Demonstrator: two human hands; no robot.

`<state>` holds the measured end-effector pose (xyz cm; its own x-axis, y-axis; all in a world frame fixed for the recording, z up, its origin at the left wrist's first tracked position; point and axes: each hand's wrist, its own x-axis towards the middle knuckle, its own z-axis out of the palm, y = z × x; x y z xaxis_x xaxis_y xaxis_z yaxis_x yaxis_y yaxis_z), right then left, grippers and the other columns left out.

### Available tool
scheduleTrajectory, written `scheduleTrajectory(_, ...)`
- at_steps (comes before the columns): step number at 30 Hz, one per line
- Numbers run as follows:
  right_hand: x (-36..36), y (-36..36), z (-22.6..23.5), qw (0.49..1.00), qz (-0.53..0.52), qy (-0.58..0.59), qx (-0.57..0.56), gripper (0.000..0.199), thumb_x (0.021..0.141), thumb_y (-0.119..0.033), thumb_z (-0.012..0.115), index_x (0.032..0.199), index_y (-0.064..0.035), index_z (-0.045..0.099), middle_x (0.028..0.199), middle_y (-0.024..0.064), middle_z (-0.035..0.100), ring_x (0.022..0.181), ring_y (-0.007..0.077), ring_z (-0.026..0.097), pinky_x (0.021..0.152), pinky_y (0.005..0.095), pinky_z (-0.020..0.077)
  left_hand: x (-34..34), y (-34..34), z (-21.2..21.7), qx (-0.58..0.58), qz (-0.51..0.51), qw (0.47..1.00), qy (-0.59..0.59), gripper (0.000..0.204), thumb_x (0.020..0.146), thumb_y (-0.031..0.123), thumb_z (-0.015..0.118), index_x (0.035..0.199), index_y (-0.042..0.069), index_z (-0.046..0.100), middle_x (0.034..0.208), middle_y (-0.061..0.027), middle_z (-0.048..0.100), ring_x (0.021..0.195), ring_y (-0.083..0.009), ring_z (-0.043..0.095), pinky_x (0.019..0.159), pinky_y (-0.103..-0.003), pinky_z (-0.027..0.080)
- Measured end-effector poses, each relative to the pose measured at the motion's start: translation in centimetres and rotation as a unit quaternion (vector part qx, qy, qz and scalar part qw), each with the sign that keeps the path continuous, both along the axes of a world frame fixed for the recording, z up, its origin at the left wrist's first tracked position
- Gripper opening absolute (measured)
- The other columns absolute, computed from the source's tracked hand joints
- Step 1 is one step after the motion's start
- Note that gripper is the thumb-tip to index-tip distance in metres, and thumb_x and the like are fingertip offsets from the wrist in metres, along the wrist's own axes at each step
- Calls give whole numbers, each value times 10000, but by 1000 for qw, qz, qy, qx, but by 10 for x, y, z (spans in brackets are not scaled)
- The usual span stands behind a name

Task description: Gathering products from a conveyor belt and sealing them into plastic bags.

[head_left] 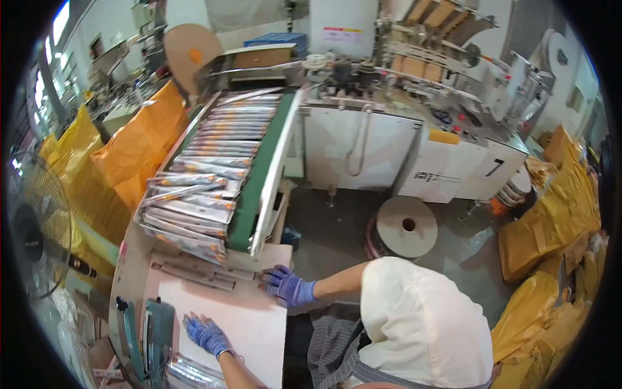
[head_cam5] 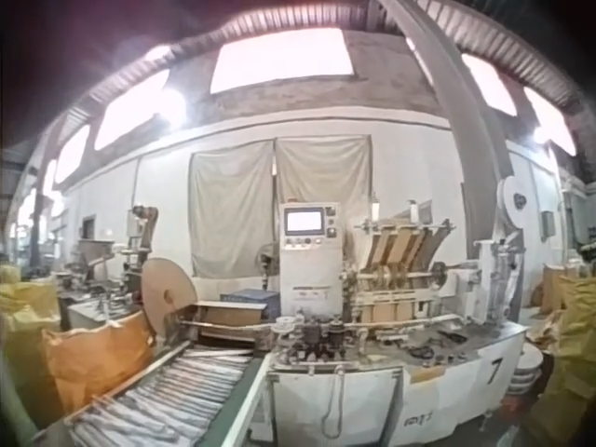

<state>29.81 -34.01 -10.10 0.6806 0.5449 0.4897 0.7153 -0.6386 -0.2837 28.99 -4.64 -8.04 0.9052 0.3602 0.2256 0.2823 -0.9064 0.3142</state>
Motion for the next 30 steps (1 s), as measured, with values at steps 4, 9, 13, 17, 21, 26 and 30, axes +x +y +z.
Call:
scheduleTrajectory(4,-4,-3,100,966,245,-5,86,457,771,-169,501,1222,-100,485,1277,188,413,1169,340,419,934,478,358,10,-11,-7,5,-24,999,-46,439,875,227,458,1251,0,445,1344,-177,361,1231,-319,337,1025,-399,259)
scheduleTrajectory(9,183,-39,184,968,55,-229,84,300,762,-101,553,1057,-45,552,1113,163,538,949,337,539,806,427,443,31,-32,-3,-84,50,991,-93,480,877,290,453,1267,10,430,1349,-176,353,1207,-332,352,1018,-405,259)
scheduleTrajectory(13,419,-127,163,942,-198,-221,156,376,724,-229,617,1024,-8,564,979,198,569,911,359,536,820,399,431,73,-53,-10,-114,24,986,-115,527,875,355,445,1279,19,406,1362,-184,328,1201,-349,348,1012,-410,257)
scheduleTrajectory(17,531,-214,150,858,-495,-133,-30,501,770,-443,527,1055,-32,558,1065,193,549,1013,326,512,903,406,393,97,-89,-4,-104,-3,987,-124,533,854,285,516,1289,3,393,1355,-169,345,1211,-315,341,1018,-359,261)
scheduleTrajectory(21,550,-225,147,790,-581,71,-185,730,824,-551,364,1371,-76,276,1377,139,345,1264,274,340,1030,454,237,110,-100,2,-122,1,987,-105,592,830,320,553,1274,-35,390,1346,-167,355,1205,-309,348,985,-360,300)
scheduleTrajectory(26,563,-231,154,828,-505,107,-221,559,857,-471,350,1259,-95,447,1331,143,394,1209,293,398,983,462,308,118,-105,14,-109,-21,991,-78,545,870,324,471,1290,-9,373,1311,-195,376,1168,-349,377,975,-394,301)
scheduleTrajectory(30,547,-223,156,893,-364,18,-265,337,831,-319,438,910,-74,655,973,202,590,877,353,587,783,418,469,119,-109,20,-151,-6,982,-112,495,897,281,396,1297,-8,355,1297,-210,385,1155,-374,382,979,-431,288)
